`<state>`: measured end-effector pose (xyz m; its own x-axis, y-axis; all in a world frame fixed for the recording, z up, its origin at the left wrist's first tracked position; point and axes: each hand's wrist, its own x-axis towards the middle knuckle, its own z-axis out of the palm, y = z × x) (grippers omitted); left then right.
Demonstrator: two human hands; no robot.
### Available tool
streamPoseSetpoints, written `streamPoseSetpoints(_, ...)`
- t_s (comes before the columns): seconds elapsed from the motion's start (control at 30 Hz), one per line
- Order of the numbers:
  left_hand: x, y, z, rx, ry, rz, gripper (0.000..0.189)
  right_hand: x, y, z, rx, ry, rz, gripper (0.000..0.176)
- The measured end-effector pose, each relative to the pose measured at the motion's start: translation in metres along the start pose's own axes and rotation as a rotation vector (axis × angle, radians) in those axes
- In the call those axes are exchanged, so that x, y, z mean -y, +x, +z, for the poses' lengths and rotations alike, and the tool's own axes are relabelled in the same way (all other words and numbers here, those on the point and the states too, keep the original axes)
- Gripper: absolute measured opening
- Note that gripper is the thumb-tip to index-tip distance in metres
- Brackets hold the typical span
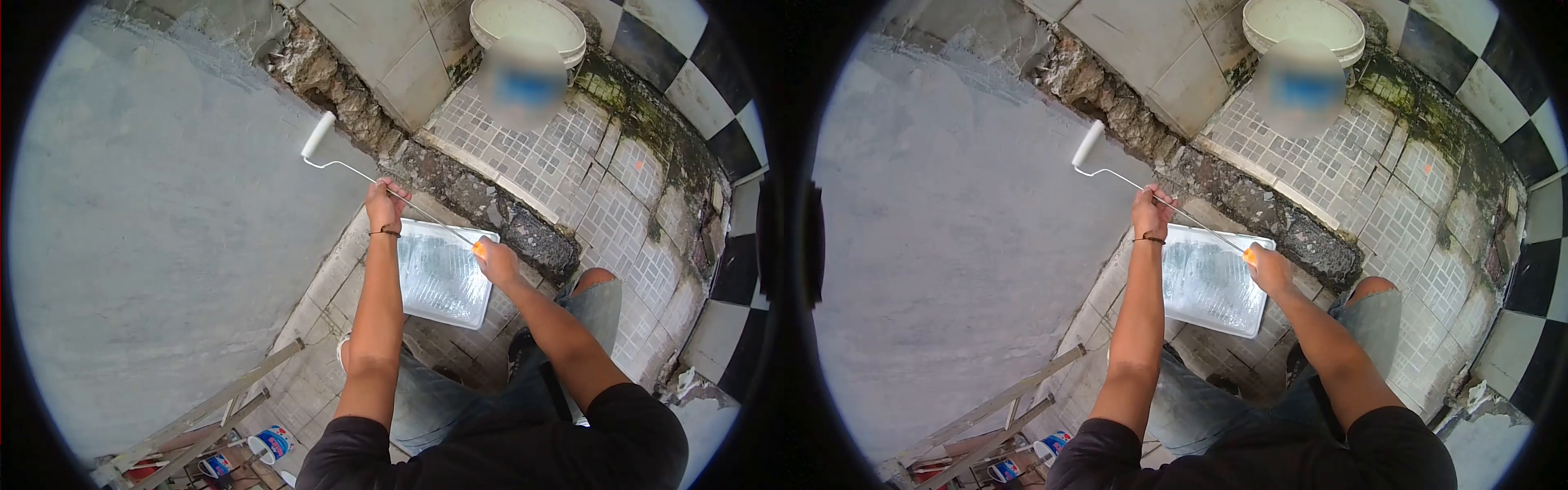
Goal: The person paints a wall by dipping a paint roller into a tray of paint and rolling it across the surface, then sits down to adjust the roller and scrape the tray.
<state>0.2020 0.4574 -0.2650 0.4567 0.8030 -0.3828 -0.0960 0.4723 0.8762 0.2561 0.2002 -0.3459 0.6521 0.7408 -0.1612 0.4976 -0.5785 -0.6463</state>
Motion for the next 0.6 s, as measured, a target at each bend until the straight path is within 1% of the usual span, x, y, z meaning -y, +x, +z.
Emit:
streamPoseSetpoints(0.1, -0.025, -0.006, 0.000, 0.111, 0.004, 0.198, 0.019, 0.012, 0.008, -0.001, -0.052, 0.024, -0.040, 0.027)
streamPoseSetpoints(0.2, -0.042, -0.007, 0.000, 0.079, 0.046, 0.201, 0.020, 0.021, 0.009, 0.002, -0.026, 0.073, -0.085, 0.029)
streamPoseSetpoints(0.27, -0.031, -0.004, -0.004, 0.070, 0.071, 0.192, 0.021, 0.018, 0.008, 0.010, 0.031, 0.099, -0.022, 0.027)
streamPoseSetpoints(0.37, 0.011, 0.010, -0.023, 0.060, 0.099, 0.027, 0.021, -0.014, -0.007, 0.035, 0.040, 0.115, -0.041, 0.025)
streamPoseSetpoints(0.4, 0.018, 0.007, -0.022, 0.046, 0.067, -0.039, 0.022, -0.019, -0.011, 0.036, 0.034, 0.116, -0.045, 0.025)
streamPoseSetpoints(0.47, 0.027, 0.006, -0.024, -0.028, 0.131, -0.128, 0.023, -0.029, -0.015, 0.040, 0.064, 0.114, 0.006, 0.024)
streamPoseSetpoints(0.5, 0.026, 0.006, -0.022, -0.027, 0.131, -0.129, 0.023, -0.029, -0.013, 0.037, 0.064, 0.114, 0.008, 0.024)
streamPoseSetpoints(0.57, 0.021, 0.007, -0.020, 0.024, 0.085, -0.048, 0.024, -0.020, -0.008, 0.021, 0.043, 0.060, 0.006, 0.025)
streamPoseSetpoints(0.6, 0.017, 0.007, -0.019, 0.023, 0.084, -0.053, 0.024, -0.017, -0.004, 0.017, 0.047, 0.058, 0.008, 0.025)
